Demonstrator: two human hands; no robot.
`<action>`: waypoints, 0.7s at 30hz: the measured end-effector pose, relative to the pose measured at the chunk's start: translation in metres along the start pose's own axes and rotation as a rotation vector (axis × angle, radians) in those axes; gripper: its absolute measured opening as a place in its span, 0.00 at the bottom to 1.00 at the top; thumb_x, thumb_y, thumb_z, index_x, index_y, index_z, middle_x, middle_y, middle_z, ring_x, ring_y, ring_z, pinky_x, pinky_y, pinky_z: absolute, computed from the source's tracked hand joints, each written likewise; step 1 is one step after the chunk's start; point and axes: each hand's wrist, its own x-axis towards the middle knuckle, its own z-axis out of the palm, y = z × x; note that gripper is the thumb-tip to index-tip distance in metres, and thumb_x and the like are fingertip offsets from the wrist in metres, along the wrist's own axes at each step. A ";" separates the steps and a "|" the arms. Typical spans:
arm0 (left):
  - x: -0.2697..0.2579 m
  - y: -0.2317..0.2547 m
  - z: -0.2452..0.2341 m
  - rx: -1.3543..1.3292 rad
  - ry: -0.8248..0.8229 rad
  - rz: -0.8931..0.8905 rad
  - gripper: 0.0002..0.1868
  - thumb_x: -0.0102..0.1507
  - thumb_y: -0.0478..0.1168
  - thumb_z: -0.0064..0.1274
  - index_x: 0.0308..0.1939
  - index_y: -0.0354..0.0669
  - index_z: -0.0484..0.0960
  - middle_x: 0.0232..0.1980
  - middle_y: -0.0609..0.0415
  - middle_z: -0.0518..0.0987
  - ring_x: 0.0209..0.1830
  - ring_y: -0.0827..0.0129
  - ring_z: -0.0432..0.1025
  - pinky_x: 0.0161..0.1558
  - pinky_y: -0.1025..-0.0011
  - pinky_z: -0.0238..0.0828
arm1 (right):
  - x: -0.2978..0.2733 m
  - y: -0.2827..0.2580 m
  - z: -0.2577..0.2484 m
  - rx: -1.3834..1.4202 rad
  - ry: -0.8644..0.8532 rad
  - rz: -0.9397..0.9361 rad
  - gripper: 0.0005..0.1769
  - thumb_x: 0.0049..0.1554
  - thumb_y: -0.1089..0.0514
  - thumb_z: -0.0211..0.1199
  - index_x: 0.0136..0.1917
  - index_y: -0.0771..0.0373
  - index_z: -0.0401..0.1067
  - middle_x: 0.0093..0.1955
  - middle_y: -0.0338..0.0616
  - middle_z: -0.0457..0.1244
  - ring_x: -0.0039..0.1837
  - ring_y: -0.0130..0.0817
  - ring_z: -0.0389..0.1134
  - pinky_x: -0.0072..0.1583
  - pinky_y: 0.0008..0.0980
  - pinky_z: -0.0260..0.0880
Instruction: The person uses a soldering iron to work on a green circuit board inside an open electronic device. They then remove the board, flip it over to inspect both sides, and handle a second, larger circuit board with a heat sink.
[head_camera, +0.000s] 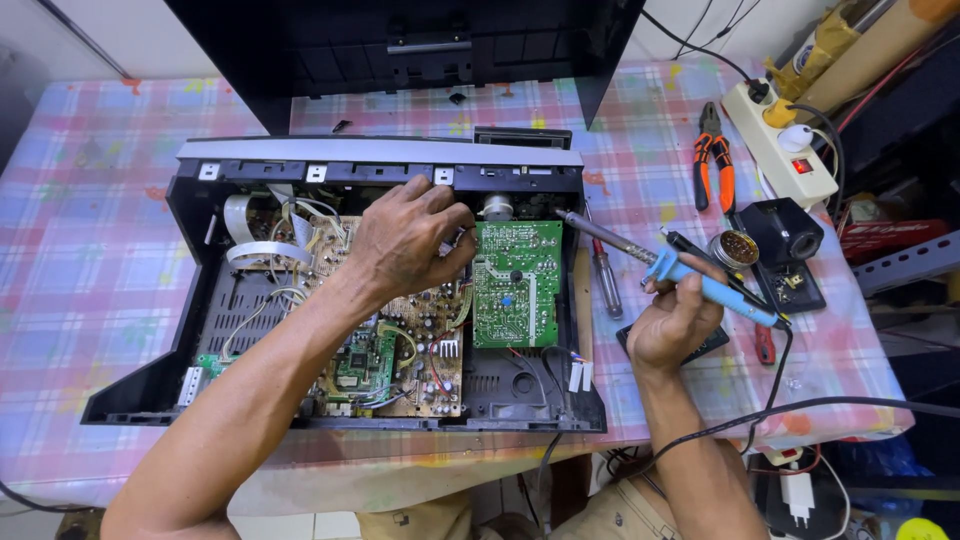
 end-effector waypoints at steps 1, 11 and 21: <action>0.000 0.000 0.000 0.002 -0.001 0.006 0.07 0.57 0.46 0.58 0.26 0.55 0.78 0.26 0.60 0.67 0.31 0.66 0.67 0.32 0.72 0.69 | 0.000 -0.007 0.005 0.004 0.005 -0.002 0.17 0.66 0.49 0.55 0.56 0.67 0.69 0.34 0.41 0.59 0.35 0.25 0.63 0.38 0.19 0.67; -0.005 0.002 0.000 -0.098 -0.106 -0.079 0.06 0.55 0.48 0.59 0.28 0.56 0.80 0.25 0.58 0.70 0.31 0.64 0.70 0.34 0.70 0.71 | 0.010 -0.019 0.007 0.066 0.107 0.309 0.17 0.66 0.42 0.54 0.57 0.55 0.70 0.39 0.34 0.60 0.43 0.23 0.61 0.42 0.17 0.68; 0.000 0.004 -0.010 -0.215 -0.355 -0.266 0.13 0.61 0.51 0.56 0.45 0.53 0.82 0.26 0.50 0.81 0.29 0.60 0.75 0.37 0.68 0.73 | 0.017 -0.014 0.001 0.178 0.110 0.468 0.15 0.63 0.43 0.56 0.56 0.52 0.71 0.35 0.35 0.60 0.45 0.26 0.64 0.43 0.21 0.65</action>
